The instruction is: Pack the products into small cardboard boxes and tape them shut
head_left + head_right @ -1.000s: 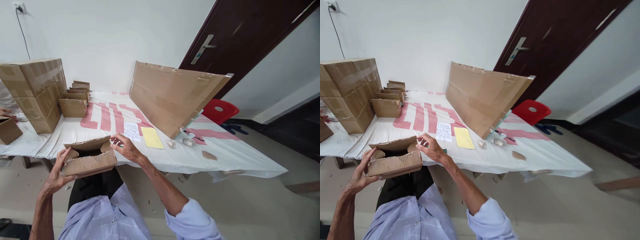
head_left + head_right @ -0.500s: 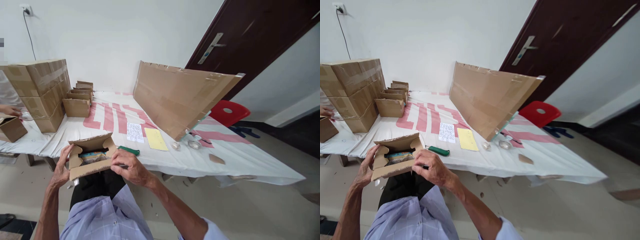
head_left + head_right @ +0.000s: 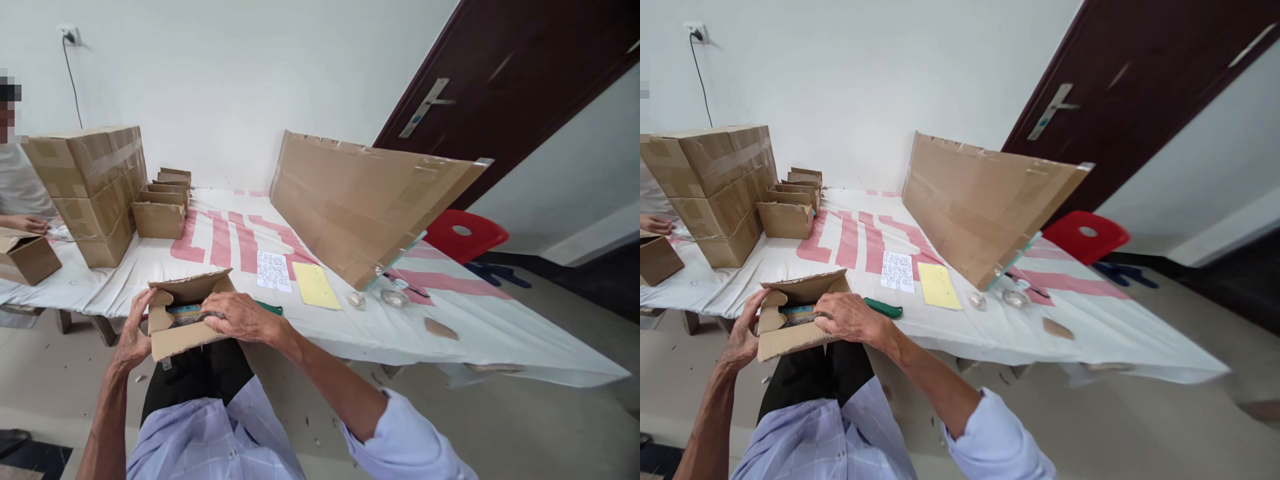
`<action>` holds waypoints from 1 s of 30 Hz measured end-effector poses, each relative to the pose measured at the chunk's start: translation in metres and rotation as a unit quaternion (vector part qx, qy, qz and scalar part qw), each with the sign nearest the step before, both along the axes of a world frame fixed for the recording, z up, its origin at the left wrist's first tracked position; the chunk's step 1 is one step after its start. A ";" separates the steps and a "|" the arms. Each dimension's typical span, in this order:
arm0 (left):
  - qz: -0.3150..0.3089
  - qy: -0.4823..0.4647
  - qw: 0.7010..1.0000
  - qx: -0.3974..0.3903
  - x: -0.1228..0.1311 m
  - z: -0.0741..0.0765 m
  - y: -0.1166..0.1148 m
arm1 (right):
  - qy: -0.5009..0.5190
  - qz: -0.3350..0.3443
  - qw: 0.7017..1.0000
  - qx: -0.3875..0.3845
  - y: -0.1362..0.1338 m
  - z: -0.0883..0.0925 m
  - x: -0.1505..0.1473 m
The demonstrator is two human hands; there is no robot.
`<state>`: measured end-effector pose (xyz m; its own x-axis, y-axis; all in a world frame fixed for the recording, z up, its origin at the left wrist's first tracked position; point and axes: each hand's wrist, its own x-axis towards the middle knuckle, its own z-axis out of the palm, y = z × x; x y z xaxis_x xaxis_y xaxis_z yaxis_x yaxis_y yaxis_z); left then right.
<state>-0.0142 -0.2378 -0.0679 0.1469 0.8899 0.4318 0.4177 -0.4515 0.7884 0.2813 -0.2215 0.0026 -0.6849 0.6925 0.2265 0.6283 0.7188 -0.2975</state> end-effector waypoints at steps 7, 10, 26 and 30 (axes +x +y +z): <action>-0.007 -0.006 1.000 -0.006 0.003 -0.003 0.000 | -0.109 -0.128 0.979 0.118 -0.004 0.006 0.007; -0.014 0.000 1.000 -0.021 0.004 0.000 0.000 | -0.078 -0.140 0.973 0.166 -0.003 0.004 0.017; -0.013 0.004 0.998 -0.064 0.014 0.009 0.003 | 0.180 0.053 0.933 0.306 -0.033 -0.007 -0.058; -0.021 0.000 0.999 -0.050 0.016 0.008 0.004 | 0.176 0.058 0.921 0.342 -0.022 -0.010 -0.065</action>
<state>0.0017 -0.2333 -0.0603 0.1850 0.9217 0.3411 0.4008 -0.3877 0.8301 0.2167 -0.2431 -0.0078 -0.5462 0.2314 0.8050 0.4863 0.8701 0.0799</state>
